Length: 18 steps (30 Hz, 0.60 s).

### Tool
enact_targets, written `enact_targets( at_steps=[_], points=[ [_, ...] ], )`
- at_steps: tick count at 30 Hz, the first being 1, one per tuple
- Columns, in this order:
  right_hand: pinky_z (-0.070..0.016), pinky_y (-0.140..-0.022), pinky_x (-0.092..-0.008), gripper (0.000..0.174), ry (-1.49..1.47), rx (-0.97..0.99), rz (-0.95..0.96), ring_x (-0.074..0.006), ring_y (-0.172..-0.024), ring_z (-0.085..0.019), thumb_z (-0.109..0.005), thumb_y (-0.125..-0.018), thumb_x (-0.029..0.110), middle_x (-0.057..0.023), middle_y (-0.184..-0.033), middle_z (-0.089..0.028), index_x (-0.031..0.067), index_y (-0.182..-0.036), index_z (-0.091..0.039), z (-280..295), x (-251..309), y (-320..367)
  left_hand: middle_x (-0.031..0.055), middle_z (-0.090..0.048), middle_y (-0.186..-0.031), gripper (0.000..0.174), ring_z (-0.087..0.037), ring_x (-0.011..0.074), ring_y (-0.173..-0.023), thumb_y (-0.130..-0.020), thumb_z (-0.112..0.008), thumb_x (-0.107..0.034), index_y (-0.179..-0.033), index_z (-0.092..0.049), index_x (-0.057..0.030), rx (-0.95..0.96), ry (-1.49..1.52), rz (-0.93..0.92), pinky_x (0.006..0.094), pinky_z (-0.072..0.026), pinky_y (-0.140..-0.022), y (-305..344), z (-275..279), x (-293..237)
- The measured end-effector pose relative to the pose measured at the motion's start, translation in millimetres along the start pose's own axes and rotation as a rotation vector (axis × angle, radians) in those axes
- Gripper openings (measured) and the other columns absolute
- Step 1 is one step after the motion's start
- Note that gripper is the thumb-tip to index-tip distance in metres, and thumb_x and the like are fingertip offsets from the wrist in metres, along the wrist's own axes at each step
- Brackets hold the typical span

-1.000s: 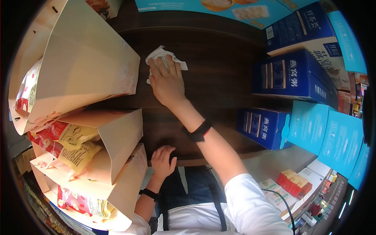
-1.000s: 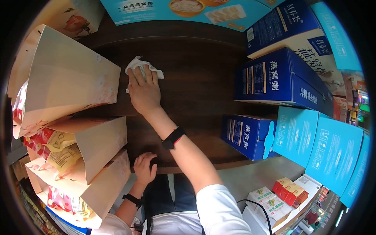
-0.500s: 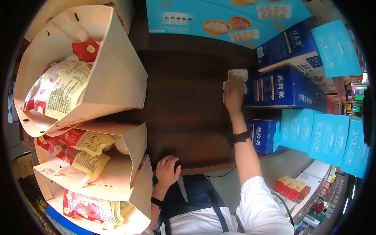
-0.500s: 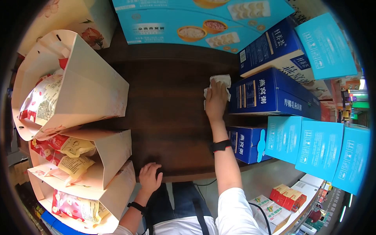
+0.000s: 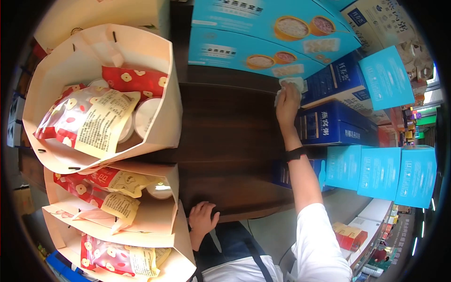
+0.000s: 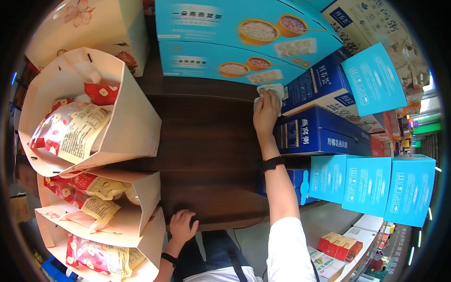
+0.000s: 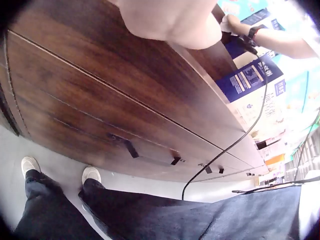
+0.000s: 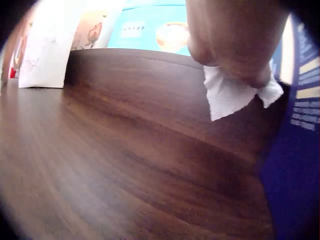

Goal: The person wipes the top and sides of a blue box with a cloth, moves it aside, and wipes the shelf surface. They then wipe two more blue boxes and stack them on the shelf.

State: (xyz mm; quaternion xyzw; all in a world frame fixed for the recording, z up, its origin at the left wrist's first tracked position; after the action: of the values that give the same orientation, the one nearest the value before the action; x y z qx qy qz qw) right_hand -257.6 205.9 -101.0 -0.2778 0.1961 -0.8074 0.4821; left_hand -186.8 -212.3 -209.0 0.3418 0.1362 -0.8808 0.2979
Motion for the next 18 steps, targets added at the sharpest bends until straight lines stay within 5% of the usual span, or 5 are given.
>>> enact_targets(
  at_steps=[2, 8, 18],
  points=[
    [-0.0358, -0.095, -0.0476, 0.027, 0.055, -0.1, -0.102, -0.0391, -0.113, -0.047, -0.045, -0.093, 0.007, -0.0207, -0.113, -0.055, 0.001, -0.116, -0.058, -5, 6, 1, 0.0085, -0.063, -0.1, 0.03, -0.058, 0.0237, -0.1, -0.074, -0.067, -0.031, -0.096, -0.063, -0.0112, -0.014, -0.017, 0.007, 0.0384, -0.0452, -0.079, 2, 0, 0],
    [-0.034, -0.1, -0.0471, 0.033, -0.071, -0.059, 0.067, -0.0379, -0.117, -0.047, -0.053, -0.085, 0.0, -0.02, -0.117, -0.057, 0.0022, -0.117, -0.059, -28, 85, 1, 0.0086, -0.064, -0.095, 0.026, -0.059, 0.0252, -0.094, -0.071, -0.069, -0.028, -0.091, -0.063, -0.011, -0.044, 0.033, -0.011, 0.0383, -0.0454, -0.075, -1, 3, -1],
    [-0.0458, -0.09, -0.0411, 0.027, -0.381, -0.01, 0.315, -0.0308, -0.103, -0.059, -0.062, -0.075, 0.004, -0.0111, -0.104, -0.064, 0.0052, -0.101, -0.066, -75, 223, -44, 0.0065, -0.064, -0.094, 0.025, -0.059, 0.0232, -0.095, -0.072, -0.069, -0.029, -0.089, -0.064, -0.0117, -0.077, 0.055, -0.028, 0.0369, -0.0455, -0.076, 0, 3, 0]
  ],
)
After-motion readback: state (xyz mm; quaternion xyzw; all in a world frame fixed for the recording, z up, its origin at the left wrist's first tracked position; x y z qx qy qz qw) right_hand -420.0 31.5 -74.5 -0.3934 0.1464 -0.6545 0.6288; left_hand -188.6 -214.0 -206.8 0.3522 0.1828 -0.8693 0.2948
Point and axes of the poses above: each hand's wrist, its own y-axis away from the middle knuckle, its own z-axis out of the back of the hand, x = y × z, the point moved 4 cm from there along -y, towards the middle knuckle
